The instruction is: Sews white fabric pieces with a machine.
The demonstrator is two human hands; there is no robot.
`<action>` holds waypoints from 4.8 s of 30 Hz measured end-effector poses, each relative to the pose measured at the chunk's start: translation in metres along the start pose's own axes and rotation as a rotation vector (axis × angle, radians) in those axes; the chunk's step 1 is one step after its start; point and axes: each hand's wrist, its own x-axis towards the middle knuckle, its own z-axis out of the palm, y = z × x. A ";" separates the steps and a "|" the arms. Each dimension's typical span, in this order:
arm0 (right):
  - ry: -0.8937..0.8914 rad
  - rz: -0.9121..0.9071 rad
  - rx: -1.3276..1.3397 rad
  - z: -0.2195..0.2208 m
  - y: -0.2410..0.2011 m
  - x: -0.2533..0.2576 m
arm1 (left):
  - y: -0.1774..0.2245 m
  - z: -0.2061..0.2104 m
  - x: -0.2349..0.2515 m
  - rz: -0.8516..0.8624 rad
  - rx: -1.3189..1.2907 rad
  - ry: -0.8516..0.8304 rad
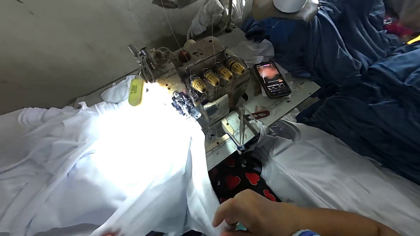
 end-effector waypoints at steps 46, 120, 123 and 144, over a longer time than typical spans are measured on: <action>-0.024 0.007 0.018 -0.014 0.035 0.048 | -0.017 0.065 -0.026 -0.014 0.041 -0.385; 0.425 0.117 -0.197 -0.045 0.106 0.089 | -0.063 0.117 0.125 0.763 0.661 -0.949; 0.362 0.170 -0.292 -0.047 0.105 0.090 | -0.064 0.114 0.147 0.726 0.720 -0.905; 0.133 -0.079 -0.386 -0.066 0.099 0.083 | -0.014 0.119 0.048 0.413 1.097 -0.683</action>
